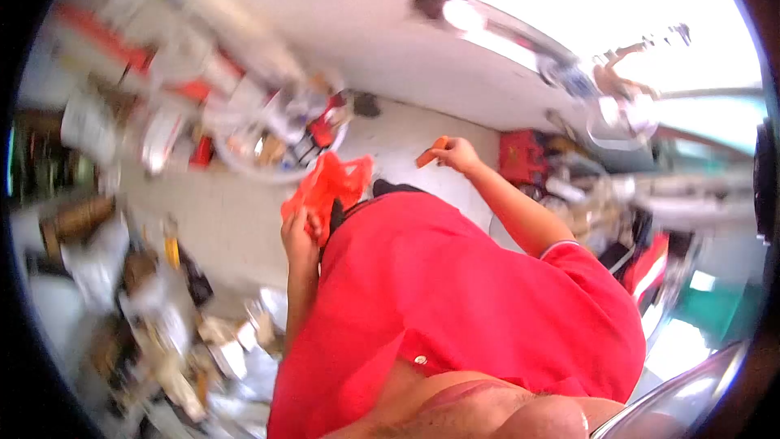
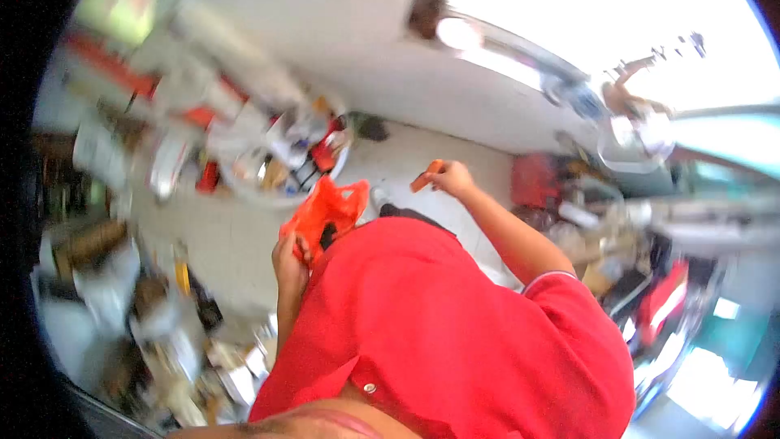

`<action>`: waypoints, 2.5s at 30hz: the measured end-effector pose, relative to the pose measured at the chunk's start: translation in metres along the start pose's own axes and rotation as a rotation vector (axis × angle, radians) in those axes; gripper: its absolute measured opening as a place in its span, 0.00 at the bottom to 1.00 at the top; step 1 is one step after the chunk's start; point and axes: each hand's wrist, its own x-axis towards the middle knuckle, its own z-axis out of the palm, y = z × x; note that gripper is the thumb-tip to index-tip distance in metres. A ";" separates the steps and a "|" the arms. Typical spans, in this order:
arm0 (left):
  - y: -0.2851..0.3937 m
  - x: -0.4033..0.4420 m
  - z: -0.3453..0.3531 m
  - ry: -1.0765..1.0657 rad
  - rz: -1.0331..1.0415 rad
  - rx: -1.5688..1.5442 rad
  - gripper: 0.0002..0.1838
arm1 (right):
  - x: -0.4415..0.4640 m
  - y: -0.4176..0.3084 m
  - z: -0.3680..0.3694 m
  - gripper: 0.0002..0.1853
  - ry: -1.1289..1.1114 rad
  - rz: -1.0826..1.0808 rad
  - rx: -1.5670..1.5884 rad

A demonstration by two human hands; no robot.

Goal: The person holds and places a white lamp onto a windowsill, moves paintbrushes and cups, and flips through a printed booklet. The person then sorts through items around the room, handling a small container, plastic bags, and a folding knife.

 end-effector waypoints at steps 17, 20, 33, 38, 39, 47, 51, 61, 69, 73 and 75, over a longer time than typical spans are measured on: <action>-0.025 0.017 0.034 -0.308 -0.325 0.464 0.10 | -0.163 0.195 0.043 0.17 0.638 0.283 0.644; -0.042 0.006 0.055 -0.404 -0.349 0.598 0.10 | -0.163 0.219 0.027 0.16 0.752 0.314 0.545; -0.164 -0.021 0.146 -0.427 -0.317 1.225 0.14 | -0.039 0.493 -0.119 0.12 1.094 0.670 0.342; -0.197 -0.038 0.219 -0.287 -0.242 1.410 0.13 | 0.052 0.604 -0.154 0.12 1.142 0.770 0.325; -0.196 -0.038 0.223 -0.245 -0.312 1.335 0.13 | 0.058 0.614 -0.149 0.12 1.125 0.804 0.314; -0.240 -0.028 0.268 -0.111 -0.461 1.276 0.12 | 0.140 0.711 -0.143 0.21 1.267 0.827 0.437; -0.254 -0.027 0.278 -0.161 -0.459 1.318 0.12 | 0.140 0.701 -0.134 0.24 1.208 0.702 0.614; -0.238 -0.028 0.250 -0.190 -0.482 1.185 0.12 | 0.051 0.612 0.035 0.10 0.545 0.612 0.709; -0.192 -0.042 0.180 -0.252 -0.402 0.974 0.12 | -0.003 0.592 0.117 0.09 0.117 0.472 0.531; -0.158 -0.067 0.136 -0.165 -0.321 0.816 0.12 | -0.015 0.487 0.060 0.09 0.046 0.632 0.718; -0.146 -0.076 0.111 -0.114 -0.266 0.746 0.12 | 0.003 0.435 0.043 0.10 0.078 0.698 0.655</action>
